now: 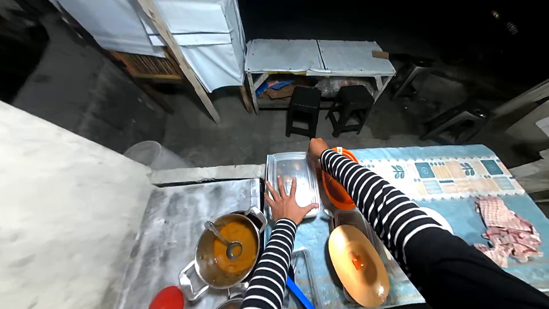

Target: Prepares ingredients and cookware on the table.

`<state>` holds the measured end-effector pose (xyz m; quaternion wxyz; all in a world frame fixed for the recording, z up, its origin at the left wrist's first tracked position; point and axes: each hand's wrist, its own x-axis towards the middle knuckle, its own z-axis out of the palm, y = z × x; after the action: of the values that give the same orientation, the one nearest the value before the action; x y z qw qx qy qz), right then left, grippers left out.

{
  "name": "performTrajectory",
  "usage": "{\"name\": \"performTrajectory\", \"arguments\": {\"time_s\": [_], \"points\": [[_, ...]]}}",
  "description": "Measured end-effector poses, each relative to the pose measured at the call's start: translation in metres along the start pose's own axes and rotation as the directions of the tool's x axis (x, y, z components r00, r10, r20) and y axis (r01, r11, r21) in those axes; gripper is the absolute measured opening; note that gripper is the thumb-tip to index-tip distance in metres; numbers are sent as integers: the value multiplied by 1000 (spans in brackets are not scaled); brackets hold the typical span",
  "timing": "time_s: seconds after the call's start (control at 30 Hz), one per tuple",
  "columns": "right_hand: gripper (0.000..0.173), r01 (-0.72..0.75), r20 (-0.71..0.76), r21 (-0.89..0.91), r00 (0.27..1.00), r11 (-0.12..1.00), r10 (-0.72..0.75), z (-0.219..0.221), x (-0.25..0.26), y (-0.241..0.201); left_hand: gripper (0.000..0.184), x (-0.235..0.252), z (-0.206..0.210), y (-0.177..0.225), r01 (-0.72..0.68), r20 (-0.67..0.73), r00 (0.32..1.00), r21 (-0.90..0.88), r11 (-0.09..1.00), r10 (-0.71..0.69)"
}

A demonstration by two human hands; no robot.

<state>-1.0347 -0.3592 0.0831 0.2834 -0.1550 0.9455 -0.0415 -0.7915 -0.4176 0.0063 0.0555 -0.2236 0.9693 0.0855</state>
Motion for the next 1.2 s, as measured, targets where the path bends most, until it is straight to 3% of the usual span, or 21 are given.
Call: {"name": "performTrajectory", "arguments": {"time_s": [0.37,0.57,0.67,0.7,0.77,0.83,0.97,1.07,1.2], "points": [[29,-47,49,92,998,995,43,-5,32,15,134,6,1,14,1,2,1000,14,1000,-1],[33,10,57,-32,998,999,-9,-7,28,5,135,6,2,15,18,9,1000,29,999,-18],[22,158,29,-131,987,979,-155,4,16,-16,133,3,2,14,9,-2,1000,19,1000,-9],[26,242,-3,-149,970,959,-245,11,15,-26,133,2,2,13,9,-9,1000,17,1000,-9],[33,410,-4,-107,911,906,-413,19,17,-50,131,1,0,12,10,-30,1000,2,1000,-10],[29,502,-14,-43,864,864,-503,33,28,-68,130,-1,-1,13,21,-41,999,-17,1000,-22],[42,568,35,127,817,813,-576,52,57,-80,128,-1,-3,13,20,-55,998,-3,1000,-20],[35,599,54,254,775,759,-630,51,66,-77,129,0,-2,13,22,-47,999,-6,1000,-22],[31,643,53,284,730,711,-681,51,80,-71,133,1,-1,15,27,-15,1000,-6,1000,-27]]}}
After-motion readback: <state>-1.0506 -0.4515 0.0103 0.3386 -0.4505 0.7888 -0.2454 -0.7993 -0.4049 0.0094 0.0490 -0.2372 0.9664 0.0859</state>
